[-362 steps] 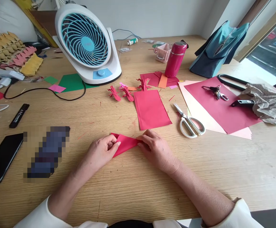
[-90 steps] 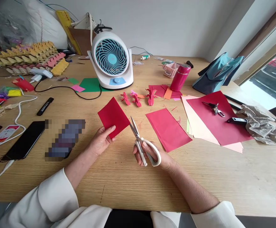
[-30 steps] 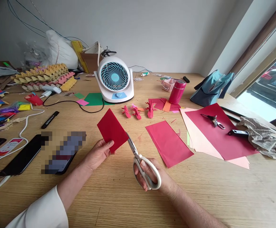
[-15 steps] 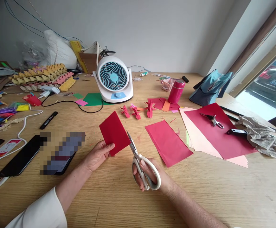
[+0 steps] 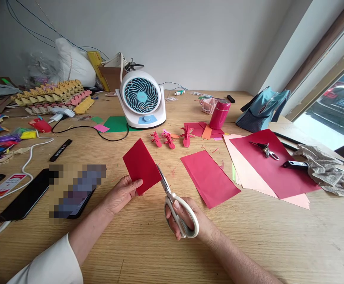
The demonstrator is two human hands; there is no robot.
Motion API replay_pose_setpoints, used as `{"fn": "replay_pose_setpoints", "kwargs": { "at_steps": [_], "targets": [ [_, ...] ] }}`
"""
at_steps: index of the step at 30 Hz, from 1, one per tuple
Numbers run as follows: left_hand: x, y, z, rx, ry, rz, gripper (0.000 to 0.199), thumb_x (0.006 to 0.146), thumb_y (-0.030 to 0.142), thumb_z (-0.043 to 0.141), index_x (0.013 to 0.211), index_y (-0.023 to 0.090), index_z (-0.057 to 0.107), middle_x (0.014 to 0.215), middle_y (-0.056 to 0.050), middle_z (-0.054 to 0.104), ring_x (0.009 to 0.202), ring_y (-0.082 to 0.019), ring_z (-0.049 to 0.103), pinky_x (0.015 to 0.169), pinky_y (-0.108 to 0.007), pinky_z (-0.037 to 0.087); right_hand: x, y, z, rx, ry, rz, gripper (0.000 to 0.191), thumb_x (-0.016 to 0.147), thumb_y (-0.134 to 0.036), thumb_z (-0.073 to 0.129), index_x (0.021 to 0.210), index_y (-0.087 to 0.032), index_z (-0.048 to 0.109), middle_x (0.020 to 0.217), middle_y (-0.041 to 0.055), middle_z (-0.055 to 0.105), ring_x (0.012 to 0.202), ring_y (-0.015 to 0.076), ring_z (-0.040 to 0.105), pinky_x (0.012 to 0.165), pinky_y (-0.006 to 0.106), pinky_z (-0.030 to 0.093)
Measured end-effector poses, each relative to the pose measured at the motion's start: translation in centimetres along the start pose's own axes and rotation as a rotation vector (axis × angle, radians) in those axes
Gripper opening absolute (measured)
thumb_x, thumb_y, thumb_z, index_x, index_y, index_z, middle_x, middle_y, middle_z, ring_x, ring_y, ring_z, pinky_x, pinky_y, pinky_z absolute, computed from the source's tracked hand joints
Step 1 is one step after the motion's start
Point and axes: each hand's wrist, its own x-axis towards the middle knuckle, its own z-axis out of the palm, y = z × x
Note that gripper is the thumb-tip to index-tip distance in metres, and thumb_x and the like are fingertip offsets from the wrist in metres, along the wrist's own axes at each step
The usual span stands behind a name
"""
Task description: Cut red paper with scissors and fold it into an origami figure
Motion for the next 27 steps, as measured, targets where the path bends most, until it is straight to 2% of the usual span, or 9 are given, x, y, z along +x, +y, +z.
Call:
{"fn": "replay_pose_setpoints", "kwargs": {
  "at_steps": [8,17,21,27],
  "targets": [
    [-0.5,-0.47,0.42,0.044,-0.041,-0.055,0.036,0.071,0.031,0.08,0.102,0.014,0.072,0.099,-0.009,0.073,0.081,-0.015,0.065,0.068,-0.022,0.049,0.13,0.53,-0.41,-0.009,-0.003,-0.022,0.047,0.095,-0.058,0.04,0.086,-0.014,0.055,0.05,-0.0009,0.054,0.04,0.01,0.048,0.039,0.02,0.033],
    [-0.37,-0.6,0.32,0.038,-0.036,-0.069,0.039,0.071,0.031,0.08,0.104,0.014,0.07,0.102,-0.009,0.072,0.082,-0.016,0.064,0.069,-0.024,0.048,0.08,0.63,-0.16,0.03,0.033,-0.016,0.046,0.094,-0.058,0.042,0.082,-0.015,0.055,0.045,-0.0027,0.05,0.035,0.0082,0.042,0.036,0.019,0.028],
    [-0.29,-0.77,0.13,0.048,-0.038,-0.062,0.036,0.071,0.031,0.08,0.101,0.013,0.071,0.098,-0.008,0.073,0.076,-0.014,0.063,0.063,-0.023,0.046,0.1,0.75,-0.21,0.032,-0.004,-0.024,0.046,0.095,-0.058,0.04,0.084,-0.015,0.055,0.046,-0.0027,0.05,0.035,0.0085,0.041,0.036,0.02,0.029],
    [-0.34,-0.69,0.34,0.041,-0.041,-0.059,0.036,0.069,0.031,0.081,0.1,0.014,0.071,0.093,-0.006,0.072,0.072,-0.012,0.06,0.059,-0.02,0.046,0.09,0.64,-0.2,-0.016,-0.026,-0.054,0.047,0.096,-0.058,0.038,0.086,-0.015,0.054,0.054,0.0006,0.055,0.044,0.0103,0.048,0.041,0.021,0.035]
  ]
}}
